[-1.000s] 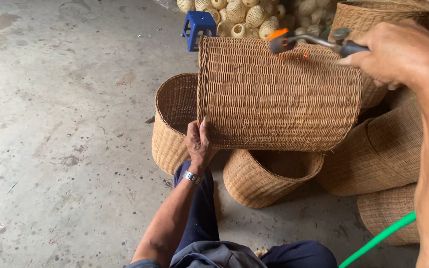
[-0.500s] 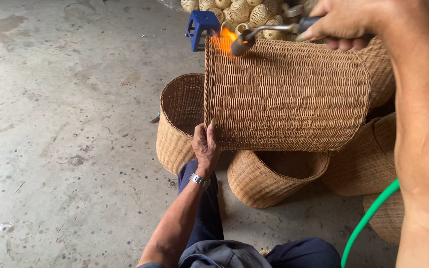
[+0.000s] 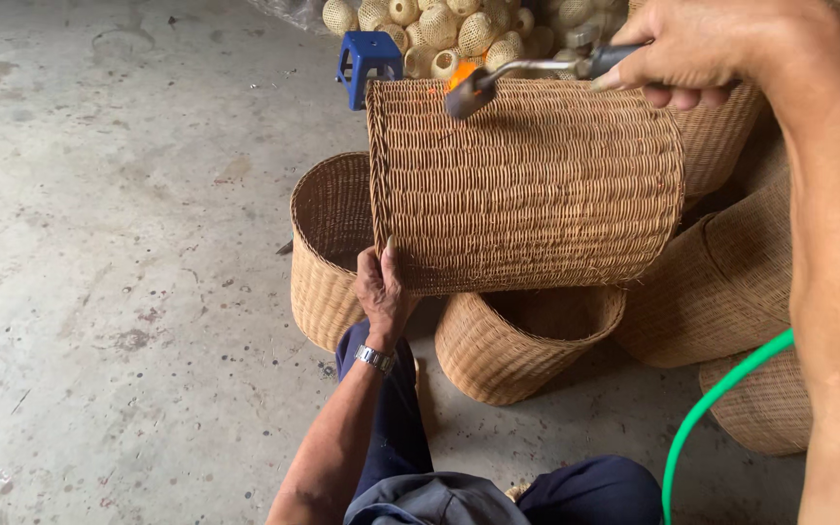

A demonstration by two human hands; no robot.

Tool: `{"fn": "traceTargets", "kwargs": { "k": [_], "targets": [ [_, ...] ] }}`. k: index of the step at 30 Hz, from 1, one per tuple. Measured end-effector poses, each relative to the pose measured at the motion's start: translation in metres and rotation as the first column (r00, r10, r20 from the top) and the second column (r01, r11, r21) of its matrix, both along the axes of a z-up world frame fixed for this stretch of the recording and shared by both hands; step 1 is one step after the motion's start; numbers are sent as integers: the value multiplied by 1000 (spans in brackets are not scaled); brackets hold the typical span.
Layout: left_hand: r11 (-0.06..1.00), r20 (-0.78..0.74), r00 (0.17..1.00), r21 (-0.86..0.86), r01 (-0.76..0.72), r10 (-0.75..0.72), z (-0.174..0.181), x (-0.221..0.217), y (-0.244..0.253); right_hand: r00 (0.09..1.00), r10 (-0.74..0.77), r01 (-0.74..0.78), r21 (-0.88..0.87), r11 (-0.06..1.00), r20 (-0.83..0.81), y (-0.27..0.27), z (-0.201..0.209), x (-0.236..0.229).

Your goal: The person uses a handheld blowtorch to singe loose fibers from woven baskets, rotating each basket by hand to apply the flame to both the interior and exterior surfaces.

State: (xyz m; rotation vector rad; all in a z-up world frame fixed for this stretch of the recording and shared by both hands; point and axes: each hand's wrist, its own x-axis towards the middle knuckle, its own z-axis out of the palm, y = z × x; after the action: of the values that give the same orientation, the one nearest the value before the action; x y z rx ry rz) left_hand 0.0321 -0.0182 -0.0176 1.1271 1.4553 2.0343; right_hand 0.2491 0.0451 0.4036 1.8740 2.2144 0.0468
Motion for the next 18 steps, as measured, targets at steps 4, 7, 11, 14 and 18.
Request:
{"fn": "traceTargets", "kwargs": {
  "k": [4,7,11,14,18],
  "targets": [
    [998,72,995,5,65,-65,-1,0,0,995,-46,51,67,996,-87,-5,-5,7],
    [997,56,996,39,71,-73,1,-3,0,988,-46,17,192,981,147,-7,1,25],
    [992,70,992,75,99,-105,2,-3,-2,943,-306,254,314,915,128,-10,-2,44],
    [997,31,997,30,75,-76,1,-3,-2,946,-321,302,225,926,54,-3,-2,56],
    [996,20,997,49,76,-77,-4,-3,-2,951,-269,296,205,933,-153,-2,-4,62]
  ]
}}
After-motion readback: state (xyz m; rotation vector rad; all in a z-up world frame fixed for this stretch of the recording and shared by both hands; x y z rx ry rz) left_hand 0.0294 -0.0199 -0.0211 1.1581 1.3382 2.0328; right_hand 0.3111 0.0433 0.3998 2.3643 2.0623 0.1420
